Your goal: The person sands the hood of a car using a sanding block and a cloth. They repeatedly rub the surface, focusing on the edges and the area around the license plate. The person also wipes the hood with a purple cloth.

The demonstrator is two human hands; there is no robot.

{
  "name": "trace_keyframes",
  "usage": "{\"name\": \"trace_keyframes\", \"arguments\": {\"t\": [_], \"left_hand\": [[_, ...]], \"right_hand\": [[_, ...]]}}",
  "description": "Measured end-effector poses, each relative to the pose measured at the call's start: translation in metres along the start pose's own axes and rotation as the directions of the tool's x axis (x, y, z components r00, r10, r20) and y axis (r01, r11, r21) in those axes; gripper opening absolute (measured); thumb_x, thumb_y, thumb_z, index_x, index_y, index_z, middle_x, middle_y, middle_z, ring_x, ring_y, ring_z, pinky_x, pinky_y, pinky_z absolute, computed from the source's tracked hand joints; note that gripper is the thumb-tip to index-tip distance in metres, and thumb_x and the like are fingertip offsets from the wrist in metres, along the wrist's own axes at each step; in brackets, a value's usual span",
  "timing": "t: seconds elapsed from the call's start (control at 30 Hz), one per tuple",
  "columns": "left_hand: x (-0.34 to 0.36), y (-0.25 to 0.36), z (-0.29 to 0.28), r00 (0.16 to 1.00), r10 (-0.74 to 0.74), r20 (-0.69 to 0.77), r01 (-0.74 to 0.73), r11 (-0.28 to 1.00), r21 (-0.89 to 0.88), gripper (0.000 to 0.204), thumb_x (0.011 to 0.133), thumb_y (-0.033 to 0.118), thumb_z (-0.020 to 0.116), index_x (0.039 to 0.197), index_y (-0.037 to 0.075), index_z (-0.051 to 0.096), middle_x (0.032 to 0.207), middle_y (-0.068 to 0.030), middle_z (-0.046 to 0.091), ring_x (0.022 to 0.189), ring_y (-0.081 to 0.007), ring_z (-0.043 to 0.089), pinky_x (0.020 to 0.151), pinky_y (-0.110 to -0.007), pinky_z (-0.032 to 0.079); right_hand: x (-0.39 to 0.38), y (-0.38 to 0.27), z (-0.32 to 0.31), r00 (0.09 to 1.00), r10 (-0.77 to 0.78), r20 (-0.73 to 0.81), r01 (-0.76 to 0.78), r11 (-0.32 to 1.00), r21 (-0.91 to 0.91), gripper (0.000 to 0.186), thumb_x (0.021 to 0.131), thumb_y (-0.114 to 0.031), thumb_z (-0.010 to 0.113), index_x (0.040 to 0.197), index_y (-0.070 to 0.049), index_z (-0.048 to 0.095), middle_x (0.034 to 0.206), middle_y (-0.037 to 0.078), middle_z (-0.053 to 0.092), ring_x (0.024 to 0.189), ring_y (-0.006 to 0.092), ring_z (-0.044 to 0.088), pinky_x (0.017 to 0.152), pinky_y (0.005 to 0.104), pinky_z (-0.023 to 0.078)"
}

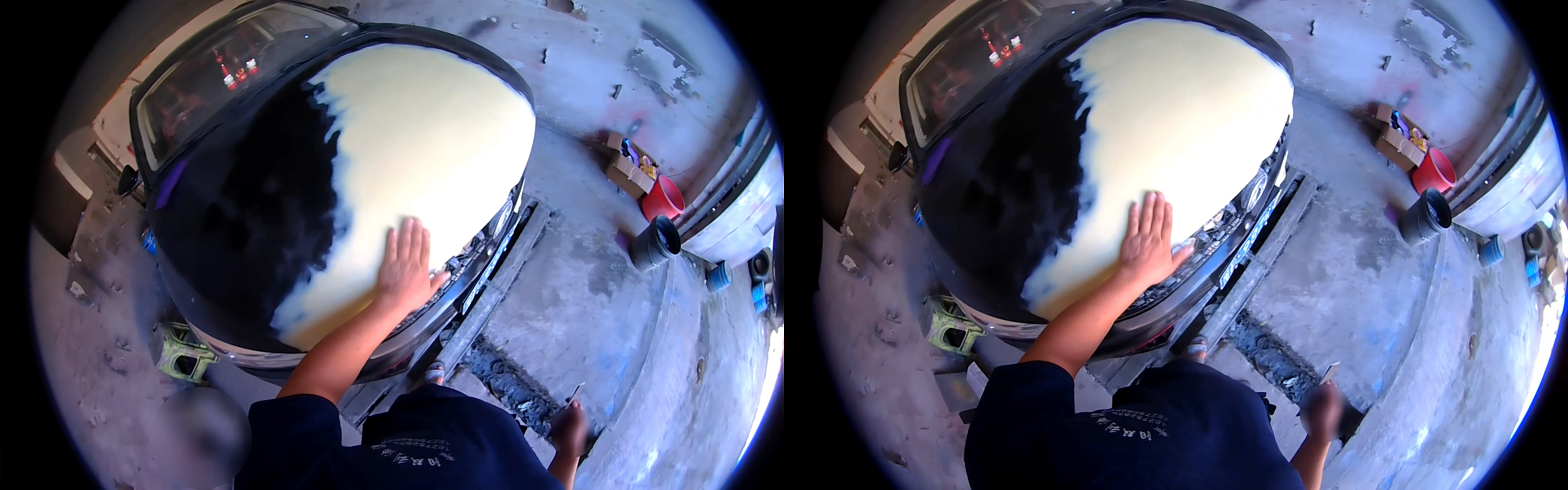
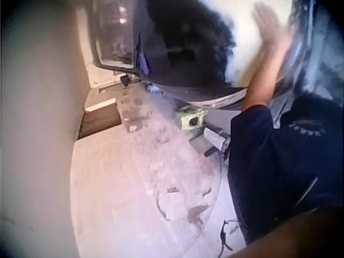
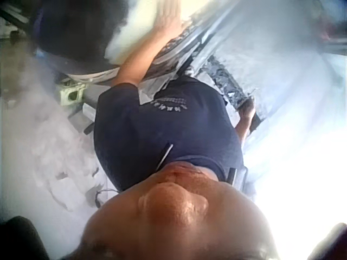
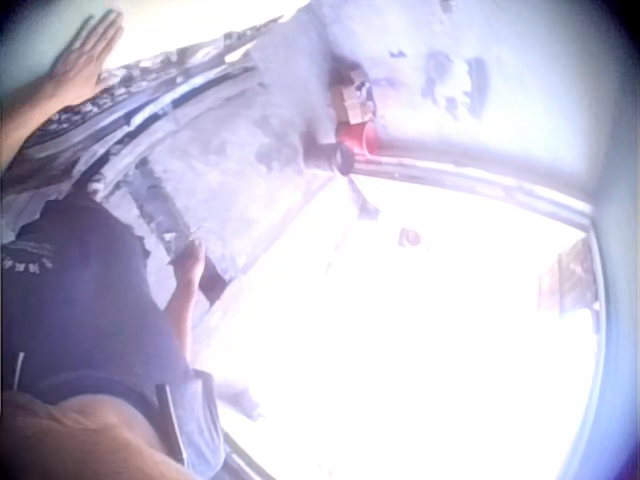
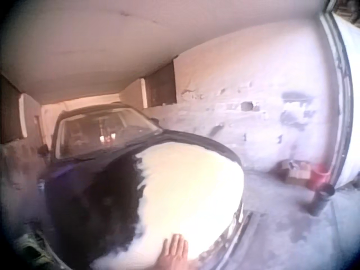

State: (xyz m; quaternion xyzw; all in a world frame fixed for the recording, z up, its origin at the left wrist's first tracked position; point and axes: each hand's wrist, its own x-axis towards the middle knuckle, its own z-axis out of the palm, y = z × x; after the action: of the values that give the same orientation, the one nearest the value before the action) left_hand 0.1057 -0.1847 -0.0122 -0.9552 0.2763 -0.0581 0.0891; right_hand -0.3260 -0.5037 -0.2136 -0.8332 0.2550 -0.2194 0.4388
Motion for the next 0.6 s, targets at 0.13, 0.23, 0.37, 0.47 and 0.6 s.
{"name": "trace_keyframes", "arguments": {"t": [0.13,0.23,0.37,0.47,0.6], "left_hand": [[-0.014,0.003,0.007,0.965,0.26,0.028,-0.259,0.965,-0.031,0.084,0.096,0.063,0.029,0.151,0.0,0.02,0.16,-0.0174,0.013,0.149,-0.0301,0.005,0.119,-0.048,0.001],[-0.01,-0.015,0.011,0.951,0.303,0.056,-0.298,0.952,-0.076,0.084,0.094,0.062,0.036,0.151,0.002,0.022,0.16,-0.0138,0.016,0.149,-0.0276,0.008,0.119,-0.049,0.002],[0.015,-0.063,-0.003,0.997,0.083,-0.003,-0.083,0.996,0.021,0.08,0.095,0.056,0.04,0.153,0.005,0.019,0.161,-0.012,0.014,0.149,-0.0263,0.008,0.12,-0.047,0.003],[0.046,-0.108,-0.003,0.997,-0.059,-0.055,0.058,0.998,-0.011,0.079,0.095,0.053,0.043,0.153,0.005,0.018,0.161,-0.0118,0.013,0.149,-0.027,0.008,0.119,-0.049,0.005],[0.078,-0.076,-0.012,0.979,-0.203,-0.015,0.203,0.979,0.022,0.08,0.096,0.054,0.041,0.152,0.002,0.017,0.161,-0.0133,0.012,0.149,-0.0274,0.008,0.118,-0.051,0.007]], "right_hand": [[0.059,-0.122,0.01,0.9,0.281,0.332,-0.419,0.353,0.836,0.026,0.096,-0.035,0.05,0.093,-0.01,0.056,0.075,0.004,0.052,0.067,0.0182,0.051,0.06,0.032,0.041],[0.081,-0.173,0.011,0.853,0.166,0.495,-0.426,-0.326,0.844,0.037,0.095,-0.043,0.051,0.083,-0.008,0.057,0.069,0.005,0.05,0.064,0.0182,0.049,0.055,0.0321,0.037],[0.106,-0.276,0.004,0.878,-0.328,0.348,-0.248,0.309,0.918,0.06,0.1,-0.05,0.038,0.059,-0.006,0.047,0.056,0.008,0.046,0.047,0.022,0.04,0.044,0.0357,0.03],[0.129,-0.329,0.008,0.661,-0.69,0.294,-0.281,0.136,0.95,0.079,0.098,-0.06,0.03,0.081,0.004,0.072,0.051,0.007,0.049,0.046,0.0221,0.048,0.048,0.0375,0.037],[0.126,-0.407,-0.003,0.638,-0.764,0.098,-0.142,0.009,0.99,0.092,0.088,-0.077,0.034,0.101,0.007,0.069,0.055,0.007,0.05,0.042,0.0198,0.04,0.044,0.0347,0.029]]}}
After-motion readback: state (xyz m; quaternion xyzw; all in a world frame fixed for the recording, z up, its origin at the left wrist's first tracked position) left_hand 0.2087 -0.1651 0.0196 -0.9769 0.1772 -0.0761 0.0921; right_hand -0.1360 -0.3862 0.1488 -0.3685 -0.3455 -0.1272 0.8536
